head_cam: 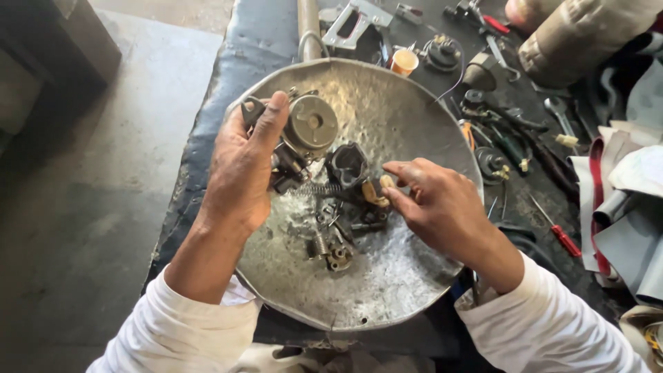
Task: The recorder is disassembling and inspecting components of a motorcycle carburetor.
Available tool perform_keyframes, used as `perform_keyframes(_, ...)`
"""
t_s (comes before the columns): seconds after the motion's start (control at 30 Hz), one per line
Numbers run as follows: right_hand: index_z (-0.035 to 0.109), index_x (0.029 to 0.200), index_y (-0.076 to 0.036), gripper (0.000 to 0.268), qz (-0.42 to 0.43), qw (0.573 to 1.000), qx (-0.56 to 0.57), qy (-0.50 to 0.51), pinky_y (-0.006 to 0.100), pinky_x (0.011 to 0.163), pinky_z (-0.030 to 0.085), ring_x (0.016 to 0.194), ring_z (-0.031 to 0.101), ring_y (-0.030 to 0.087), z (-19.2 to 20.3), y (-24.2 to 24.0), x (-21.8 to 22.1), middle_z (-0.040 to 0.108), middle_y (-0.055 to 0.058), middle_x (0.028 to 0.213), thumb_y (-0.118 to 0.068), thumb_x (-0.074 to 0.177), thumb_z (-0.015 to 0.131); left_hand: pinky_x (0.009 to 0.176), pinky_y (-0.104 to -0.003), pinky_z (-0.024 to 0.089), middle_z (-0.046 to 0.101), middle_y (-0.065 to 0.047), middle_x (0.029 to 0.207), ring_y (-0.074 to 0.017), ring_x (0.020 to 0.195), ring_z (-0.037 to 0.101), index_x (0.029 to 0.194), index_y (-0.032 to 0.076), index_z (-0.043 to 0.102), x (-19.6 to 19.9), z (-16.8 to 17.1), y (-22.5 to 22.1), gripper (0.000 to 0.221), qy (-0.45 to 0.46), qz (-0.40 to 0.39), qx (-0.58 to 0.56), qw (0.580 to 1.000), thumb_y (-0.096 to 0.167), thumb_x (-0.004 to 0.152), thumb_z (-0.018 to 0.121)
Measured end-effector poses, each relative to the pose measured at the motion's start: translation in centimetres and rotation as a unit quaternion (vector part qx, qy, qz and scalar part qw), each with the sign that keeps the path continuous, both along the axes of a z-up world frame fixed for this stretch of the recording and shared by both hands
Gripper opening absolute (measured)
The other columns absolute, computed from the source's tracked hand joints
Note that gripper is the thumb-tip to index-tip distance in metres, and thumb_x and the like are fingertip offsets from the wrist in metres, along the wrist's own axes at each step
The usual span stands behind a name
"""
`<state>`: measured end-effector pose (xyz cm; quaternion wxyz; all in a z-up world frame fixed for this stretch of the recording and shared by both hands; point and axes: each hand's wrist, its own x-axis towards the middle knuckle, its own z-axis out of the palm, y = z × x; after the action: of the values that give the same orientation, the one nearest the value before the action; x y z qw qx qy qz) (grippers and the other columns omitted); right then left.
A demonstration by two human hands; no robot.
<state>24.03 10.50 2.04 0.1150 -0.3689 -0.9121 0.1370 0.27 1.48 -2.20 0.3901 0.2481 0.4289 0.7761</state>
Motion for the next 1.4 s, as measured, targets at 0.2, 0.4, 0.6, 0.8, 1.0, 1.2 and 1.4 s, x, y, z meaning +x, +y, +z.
perform_keyframes(0.2,0.067,0.13,-0.015,0.044,0.048,0.998,0.035,0.013,0.045,0.073,0.054,0.084,0.07,0.035,-0.1,0.5,-1.3,0.071,0.011,0.099,-0.029,0.088,0.072,0.094,-0.03,0.05,0.068,-0.004,0.116,-0.012,0.107,0.06,0.128,0.003,0.061,-0.5,-0.1,0.2,0.051,-0.025,-0.002,0.002,1.0,0.039,0.094,0.072)
perform_keyframes(0.4,0.055,0.138,-0.002,0.072,0.173,0.981,0.063,0.059,0.047,0.091,0.051,0.11,0.064,0.042,-2.1,2.7,-2.2,0.067,0.021,0.123,-0.035,0.08,0.083,0.097,-0.03,0.047,0.067,-0.003,0.115,-0.0121,0.109,0.058,0.128,0.003,0.061,-0.7,-0.3,0.2,0.052,-0.016,-0.003,0.005,1.0,0.041,0.094,0.072)
perform_keyframes(0.6,0.061,0.135,-0.003,0.065,0.145,0.985,-0.066,0.072,0.039,0.088,0.056,0.104,0.075,0.03,-1.9,3.3,-3.3,0.073,0.019,0.117,-0.028,0.08,0.084,0.108,-0.042,0.033,0.068,-0.006,0.123,-0.0152,0.127,0.054,0.131,0.007,0.059,-0.8,0.2,-0.2,0.063,0.031,0.014,-0.056,0.998,0.051,0.087,0.071)
perform_keyframes(0.8,0.063,0.125,-0.001,0.059,0.049,0.994,-0.066,0.075,0.039,0.081,0.057,0.095,0.076,0.027,-1.5,3.5,-3.6,0.075,0.017,0.103,-0.028,0.078,0.085,0.115,-0.045,0.037,0.068,-0.009,0.121,-0.0203,0.124,0.057,0.13,0.004,0.06,-0.9,-0.1,-0.3,0.067,0.035,-0.003,0.001,0.999,0.055,0.088,0.073)
perform_keyframes(1.0,0.061,0.129,0.002,0.062,0.057,0.991,0.112,0.045,0.048,0.072,0.053,0.089,0.069,0.039,-2.1,2.2,-2.2,0.071,0.02,0.102,-0.027,0.08,0.086,0.11,-0.038,0.041,0.068,-0.007,0.119,-0.0153,0.12,0.058,0.129,0.003,0.061,-0.7,-0.1,-0.4,0.061,0.043,0.0,0.002,0.999,0.05,0.092,0.071)
perform_keyframes(1.2,0.068,0.122,-0.023,0.032,0.218,0.97,0.085,-0.058,0.041,0.069,0.055,0.084,0.07,0.028,-2.6,0.9,-0.4,0.067,0.008,0.096,-0.02,0.091,0.075,0.107,-0.033,0.046,0.068,-0.005,0.117,-0.0135,0.114,0.059,0.128,0.001,0.062,-0.6,-0.1,-0.4,0.055,0.029,-0.013,0.05,0.998,0.045,0.096,0.072)
perform_keyframes(1.4,0.053,0.15,-0.022,0.077,0.182,0.961,0.052,-0.201,0.049,0.063,0.053,0.08,0.067,0.037,-1.5,-0.2,-2.0,0.064,0.016,0.092,-0.013,0.076,0.071,0.105,-0.033,0.047,0.068,-0.005,0.116,-0.0135,0.114,0.06,0.128,0.001,0.061,-0.6,0.0,-0.4,0.057,0.033,-0.01,0.04,0.999,0.046,0.095,0.072)
